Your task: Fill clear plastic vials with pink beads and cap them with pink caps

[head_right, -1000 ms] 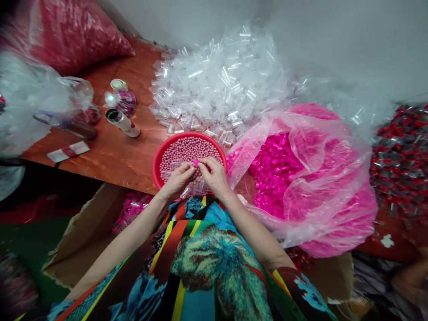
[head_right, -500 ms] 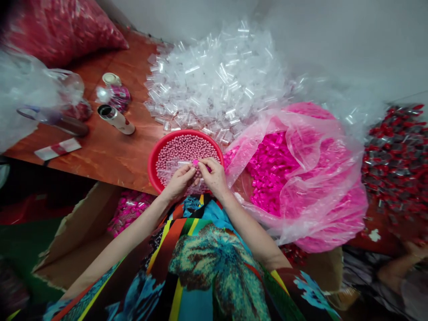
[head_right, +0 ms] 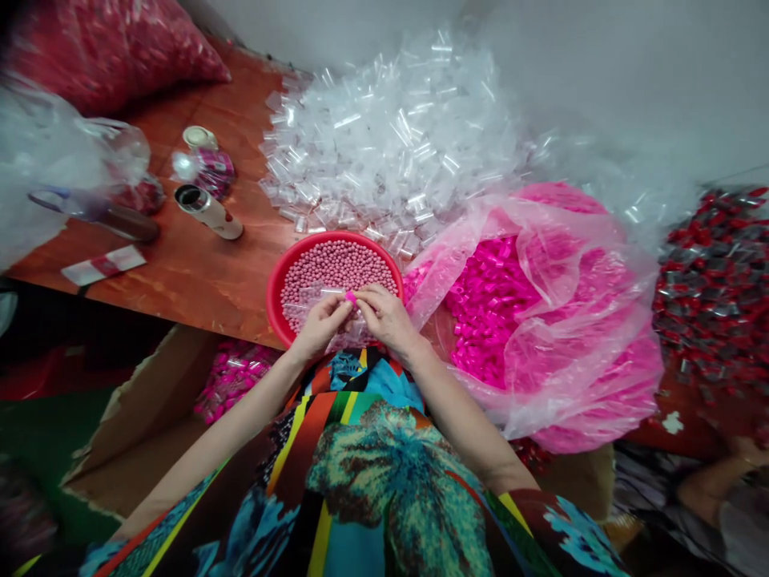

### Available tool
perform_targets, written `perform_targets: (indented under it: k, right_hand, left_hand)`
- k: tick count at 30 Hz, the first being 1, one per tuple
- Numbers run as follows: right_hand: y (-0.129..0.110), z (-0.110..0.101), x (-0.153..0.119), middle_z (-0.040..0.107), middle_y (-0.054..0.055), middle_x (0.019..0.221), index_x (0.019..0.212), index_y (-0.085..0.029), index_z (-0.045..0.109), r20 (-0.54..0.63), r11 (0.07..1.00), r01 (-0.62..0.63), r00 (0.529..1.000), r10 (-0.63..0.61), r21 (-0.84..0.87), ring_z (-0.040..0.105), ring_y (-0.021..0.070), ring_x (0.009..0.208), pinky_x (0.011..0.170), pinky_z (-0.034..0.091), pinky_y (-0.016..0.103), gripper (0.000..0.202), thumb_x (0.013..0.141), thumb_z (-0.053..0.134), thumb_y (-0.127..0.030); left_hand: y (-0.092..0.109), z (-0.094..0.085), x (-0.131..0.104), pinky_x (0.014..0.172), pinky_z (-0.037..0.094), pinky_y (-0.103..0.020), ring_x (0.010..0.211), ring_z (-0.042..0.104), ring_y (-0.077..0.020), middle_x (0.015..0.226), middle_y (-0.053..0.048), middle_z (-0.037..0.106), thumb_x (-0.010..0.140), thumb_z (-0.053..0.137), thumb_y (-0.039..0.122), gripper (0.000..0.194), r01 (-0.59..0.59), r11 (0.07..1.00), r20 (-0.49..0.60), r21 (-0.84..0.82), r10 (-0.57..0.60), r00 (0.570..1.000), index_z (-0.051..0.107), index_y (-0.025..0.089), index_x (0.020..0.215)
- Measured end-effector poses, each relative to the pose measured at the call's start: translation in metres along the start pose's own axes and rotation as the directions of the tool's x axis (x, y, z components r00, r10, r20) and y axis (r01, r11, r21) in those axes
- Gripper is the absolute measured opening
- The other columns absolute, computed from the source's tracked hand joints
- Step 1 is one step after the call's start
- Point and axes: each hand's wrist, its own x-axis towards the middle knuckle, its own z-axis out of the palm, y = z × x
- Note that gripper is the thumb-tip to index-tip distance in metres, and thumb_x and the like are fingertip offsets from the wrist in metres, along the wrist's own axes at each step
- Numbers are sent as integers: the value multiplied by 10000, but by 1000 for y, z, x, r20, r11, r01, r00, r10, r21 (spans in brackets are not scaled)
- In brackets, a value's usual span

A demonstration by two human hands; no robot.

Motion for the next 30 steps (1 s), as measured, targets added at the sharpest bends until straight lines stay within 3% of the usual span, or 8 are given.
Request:
perform_targets:
  k: [4, 8, 10, 13, 16, 18, 21, 30]
  right_hand:
    - [-6, 6, -7, 706, 55, 1139, 1193, -285, 760, -86, 969, -154, 981, 173, 196, 676, 213, 1107, 985, 585, 378, 275, 939, 665, -331]
    - [0, 12, -10, 700, 7, 1084, 1265, -289, 641, -192, 754, -314, 845, 499, 577, 717, 154, 837, 760, 632, 295, 479, 830, 803, -407]
    - [5, 13, -10, 694, -8, 988, 1213, -264, 634, -180, 700, -351, 806, 564, 622, 697, 143, 729, 688, 626, 285, 485, 798, 834, -418]
    - [4, 11, -9, 711, 27, 973, 1119, -237, 685, -127, 829, -366, 882, 454, 423, 706, 183, 817, 770, 628, 340, 285, 888, 729, -398]
    - [-2, 10, -10, 695, 80, 1129, 1189, -247, 686, -59, 980, -194, 979, 196, 37, 678, 261, 1066, 959, 582, 448, 286, 911, 647, -300]
    - [-5, 12, -11, 658, 112, 1220, 1287, -251, 631, -13, 978, -101, 995, 101, -182, 628, 321, 1170, 1034, 536, 520, 461, 839, 730, -291]
    - [-3, 18, -12, 633, 140, 1243, 1333, -246, 559, -21, 916, -76, 997, 74, -395, 591, 374, 1187, 1039, 507, 572, 653, 738, 825, -272]
    - [9, 23, -13, 621, 111, 988, 1101, -203, 556, 16, 863, 74, 997, -76, -500, 596, 330, 944, 832, 545, 474, 371, 783, 721, -297]
  left_hand:
    - [5, 1, 3, 566, 396, -239, 604, 520, -96, 798, -19, 652, 794, 870, 439, 350, 9, 986, -2, -165, -10, 1000, 734, 165, 966]
    - [6, -1, 5, 577, 421, -247, 589, 544, -104, 767, -9, 659, 791, 864, 433, 330, -10, 994, -24, -108, 7, 1000, 737, 171, 946]
    - [4, -3, 5, 613, 444, -259, 610, 572, -115, 783, -10, 677, 807, 851, 432, 320, -35, 999, -15, -10, 35, 999, 751, 174, 969]
    - [2, -4, 3, 708, 492, -288, 706, 614, -146, 840, -30, 710, 796, 856, 433, 338, -47, 997, -6, 59, 47, 999, 769, 165, 983]
    - [2, -3, 2, 768, 504, -300, 784, 626, -168, 866, -42, 723, 777, 866, 439, 345, -34, 999, -39, 38, 36, 999, 777, 161, 960]
    - [4, -1, 3, 786, 504, -298, 805, 631, -170, 883, -41, 729, 772, 869, 426, 324, -20, 1000, -50, 21, 21, 999, 776, 164, 938]
    - [6, 4, 3, 808, 506, -296, 822, 641, -170, 885, -36, 729, 771, 867, 400, 286, -1, 1000, -65, -4, 0, 998, 765, 166, 902]
    - [2, 7, -3, 651, 486, -240, 660, 596, -123, 740, -19, 687, 668, 942, 456, 419, 123, 983, -71, -134, -133, 988, 726, 137, 832]
